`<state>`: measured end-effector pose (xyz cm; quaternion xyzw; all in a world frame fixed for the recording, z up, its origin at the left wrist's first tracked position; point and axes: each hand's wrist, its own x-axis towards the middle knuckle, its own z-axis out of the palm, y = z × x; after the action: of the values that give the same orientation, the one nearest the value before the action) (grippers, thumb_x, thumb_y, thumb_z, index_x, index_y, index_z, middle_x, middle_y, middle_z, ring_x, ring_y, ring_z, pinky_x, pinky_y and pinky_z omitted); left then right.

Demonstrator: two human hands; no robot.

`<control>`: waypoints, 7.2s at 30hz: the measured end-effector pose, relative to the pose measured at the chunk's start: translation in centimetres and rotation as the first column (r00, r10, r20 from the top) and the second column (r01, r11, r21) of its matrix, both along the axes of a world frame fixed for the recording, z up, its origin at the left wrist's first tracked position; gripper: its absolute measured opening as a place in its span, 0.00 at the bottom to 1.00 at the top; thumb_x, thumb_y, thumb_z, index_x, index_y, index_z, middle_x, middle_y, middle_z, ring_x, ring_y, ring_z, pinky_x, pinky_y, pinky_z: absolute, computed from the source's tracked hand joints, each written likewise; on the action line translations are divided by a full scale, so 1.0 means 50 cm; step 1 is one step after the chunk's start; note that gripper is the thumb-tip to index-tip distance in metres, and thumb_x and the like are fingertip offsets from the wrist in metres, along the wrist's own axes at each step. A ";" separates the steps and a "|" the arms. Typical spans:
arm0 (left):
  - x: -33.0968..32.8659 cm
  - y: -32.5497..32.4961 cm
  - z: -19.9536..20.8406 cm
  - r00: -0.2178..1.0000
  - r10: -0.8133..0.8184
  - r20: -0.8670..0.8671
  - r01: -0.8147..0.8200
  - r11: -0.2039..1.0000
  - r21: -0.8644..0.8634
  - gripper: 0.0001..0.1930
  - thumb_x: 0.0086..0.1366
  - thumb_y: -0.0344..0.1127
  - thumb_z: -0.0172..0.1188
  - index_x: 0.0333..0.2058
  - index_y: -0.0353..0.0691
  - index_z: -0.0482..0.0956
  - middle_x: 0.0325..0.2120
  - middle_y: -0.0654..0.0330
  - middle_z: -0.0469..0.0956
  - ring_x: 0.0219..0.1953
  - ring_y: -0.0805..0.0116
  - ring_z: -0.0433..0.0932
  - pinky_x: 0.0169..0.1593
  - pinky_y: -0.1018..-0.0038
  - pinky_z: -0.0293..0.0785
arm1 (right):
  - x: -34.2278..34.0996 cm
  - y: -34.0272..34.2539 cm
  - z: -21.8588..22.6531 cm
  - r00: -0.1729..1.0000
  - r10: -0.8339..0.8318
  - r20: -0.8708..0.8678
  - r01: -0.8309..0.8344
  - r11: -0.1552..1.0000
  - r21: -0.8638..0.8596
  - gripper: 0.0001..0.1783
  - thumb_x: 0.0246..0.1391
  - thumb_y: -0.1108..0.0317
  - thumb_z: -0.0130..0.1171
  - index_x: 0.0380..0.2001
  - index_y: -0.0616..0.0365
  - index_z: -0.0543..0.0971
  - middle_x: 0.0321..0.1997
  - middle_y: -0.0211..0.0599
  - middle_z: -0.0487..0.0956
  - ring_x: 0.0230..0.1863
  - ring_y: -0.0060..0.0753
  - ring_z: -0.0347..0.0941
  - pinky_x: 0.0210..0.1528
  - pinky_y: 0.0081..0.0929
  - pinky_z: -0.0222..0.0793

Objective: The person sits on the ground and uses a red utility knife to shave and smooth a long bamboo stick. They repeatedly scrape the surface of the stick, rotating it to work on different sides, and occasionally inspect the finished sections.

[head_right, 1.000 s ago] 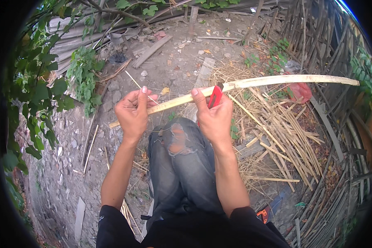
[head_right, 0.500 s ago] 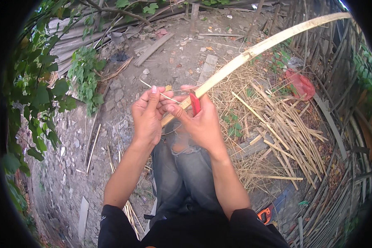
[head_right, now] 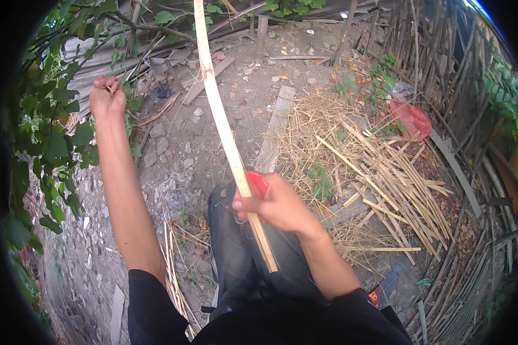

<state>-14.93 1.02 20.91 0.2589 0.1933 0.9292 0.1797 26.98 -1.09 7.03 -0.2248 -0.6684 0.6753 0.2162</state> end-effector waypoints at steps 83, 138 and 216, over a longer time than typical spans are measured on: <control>0.218 -0.109 -0.200 -0.302 -0.105 -0.948 -0.806 0.558 0.195 0.30 0.65 0.32 0.62 0.66 0.44 0.68 0.68 0.50 0.63 0.70 0.48 0.60 0.71 0.54 0.53 | 0.081 0.203 0.115 0.950 0.091 0.299 -0.178 0.944 0.279 0.14 0.51 0.64 0.71 0.37 0.60 0.83 0.21 0.27 0.77 0.18 0.19 0.69 0.20 0.24 0.61; 0.194 0.152 -0.219 0.860 0.063 -0.507 -0.261 0.907 -0.330 0.24 0.78 0.58 0.42 0.32 0.42 0.66 0.17 0.70 0.62 0.18 0.80 0.64 0.20 0.81 0.59 | -0.357 0.263 -0.141 0.962 -0.270 -0.039 0.213 0.653 0.727 0.15 0.58 0.56 0.65 0.33 0.58 0.82 0.21 0.49 0.79 0.27 0.54 0.77 0.32 0.45 0.71; 0.460 -0.380 -0.463 0.727 -0.617 -0.301 -0.090 0.349 -0.933 0.16 0.76 0.39 0.52 0.55 0.38 0.79 0.20 0.70 0.73 0.22 0.85 0.65 0.27 0.82 0.60 | -0.059 0.095 -0.057 0.924 -0.362 -0.127 0.304 0.893 -0.333 0.16 0.66 0.72 0.53 0.55 0.58 0.68 0.41 0.45 0.76 0.23 0.18 0.63 0.24 0.22 0.61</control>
<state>8.06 -17.98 -2.25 0.4341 0.6634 0.4800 0.3756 24.01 3.64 4.16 -0.3033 -0.4835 0.7416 0.3526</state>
